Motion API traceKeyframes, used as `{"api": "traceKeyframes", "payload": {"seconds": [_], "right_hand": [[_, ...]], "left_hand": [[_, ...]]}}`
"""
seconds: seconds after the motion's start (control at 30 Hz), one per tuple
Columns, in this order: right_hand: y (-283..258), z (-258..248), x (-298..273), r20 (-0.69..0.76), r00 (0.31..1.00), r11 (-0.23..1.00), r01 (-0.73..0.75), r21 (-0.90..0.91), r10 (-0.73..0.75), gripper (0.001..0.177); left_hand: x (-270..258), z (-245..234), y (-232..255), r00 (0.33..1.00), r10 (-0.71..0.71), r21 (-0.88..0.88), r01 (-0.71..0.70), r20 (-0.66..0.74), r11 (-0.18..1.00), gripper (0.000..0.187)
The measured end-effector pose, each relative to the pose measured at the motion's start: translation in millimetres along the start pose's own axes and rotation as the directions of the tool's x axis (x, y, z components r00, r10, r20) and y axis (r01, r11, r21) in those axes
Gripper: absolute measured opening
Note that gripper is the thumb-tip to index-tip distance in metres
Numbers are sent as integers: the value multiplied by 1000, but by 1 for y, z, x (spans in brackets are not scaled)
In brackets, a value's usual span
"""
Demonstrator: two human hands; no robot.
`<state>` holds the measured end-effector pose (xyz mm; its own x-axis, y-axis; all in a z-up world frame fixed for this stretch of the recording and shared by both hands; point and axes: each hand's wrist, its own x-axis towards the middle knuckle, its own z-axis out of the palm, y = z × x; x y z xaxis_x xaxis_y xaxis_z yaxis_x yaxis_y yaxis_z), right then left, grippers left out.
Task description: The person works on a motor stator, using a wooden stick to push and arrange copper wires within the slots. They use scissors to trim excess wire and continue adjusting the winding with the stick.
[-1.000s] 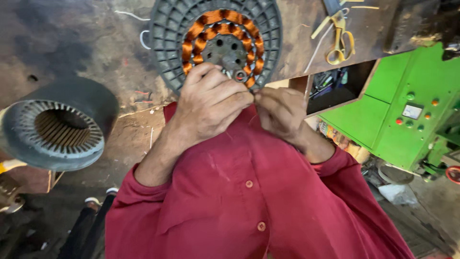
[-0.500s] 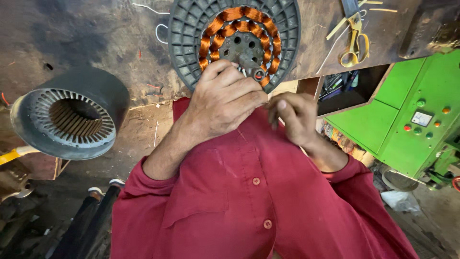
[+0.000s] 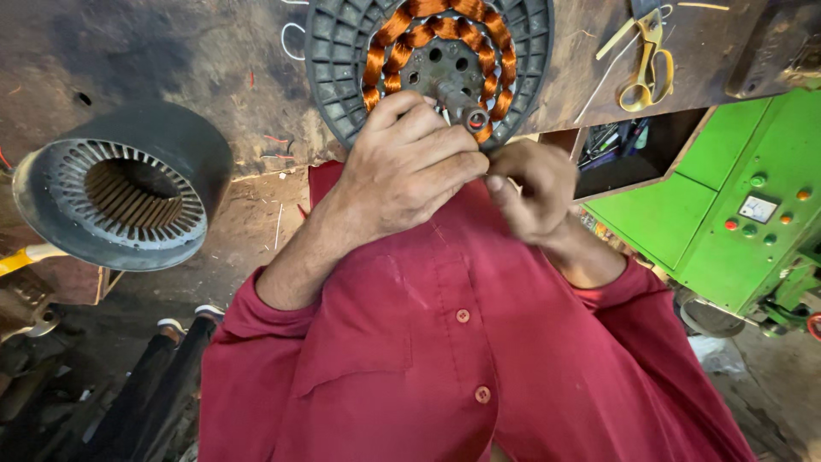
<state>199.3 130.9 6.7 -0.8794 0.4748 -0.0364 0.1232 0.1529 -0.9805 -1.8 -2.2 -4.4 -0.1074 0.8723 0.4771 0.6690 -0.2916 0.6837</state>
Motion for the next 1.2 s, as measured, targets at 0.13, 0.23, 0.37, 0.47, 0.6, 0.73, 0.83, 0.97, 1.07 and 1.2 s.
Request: {"api": "traceKeyframes", "payload": {"seconds": [0.13,0.23,0.37,0.47,0.6,0.73,0.83,0.97,1.07,1.2], "right_hand": [[-2,7,-17,22,893,790,-409,456,449,23],[-4,6,-19,43,825,661,-482,575,563,30],[-9,0,-8,63,928,677,313,-666,-367,32],[-9,-4,-6,203,878,528,430,-732,-434,27],[4,0,-16,64,945,705,282,-651,-320,14],[8,1,-31,-78,961,963,-262,58,266,13],[1,-4,-26,194,749,514,-595,618,634,23],[-9,-7,-9,100,951,722,287,-630,-291,24],[-8,-7,-1,234,853,569,492,-659,-467,26],[-3,2,-11,-63,998,967,-44,-250,29,23]], "left_hand": [[2,-2,0,1000,1,-1,-1,-13,1000,13],[1,-2,0,1000,4,0,-4,-11,1000,15],[1,-2,0,1000,3,8,-3,-7,1000,16],[2,-2,0,1000,-2,-10,2,-5,1000,16],[2,-2,-1,1000,5,-4,-5,1,1000,16],[0,-1,0,1000,-8,-15,8,-4,1000,16],[0,-1,-1,1000,-2,-9,2,-11,1000,17],[-1,0,-1,1000,-4,-3,4,-5,1000,16],[0,0,-1,1000,1,-5,-1,-7,1000,16],[-1,-1,-1,1000,1,-11,-1,-9,1000,16]]}}
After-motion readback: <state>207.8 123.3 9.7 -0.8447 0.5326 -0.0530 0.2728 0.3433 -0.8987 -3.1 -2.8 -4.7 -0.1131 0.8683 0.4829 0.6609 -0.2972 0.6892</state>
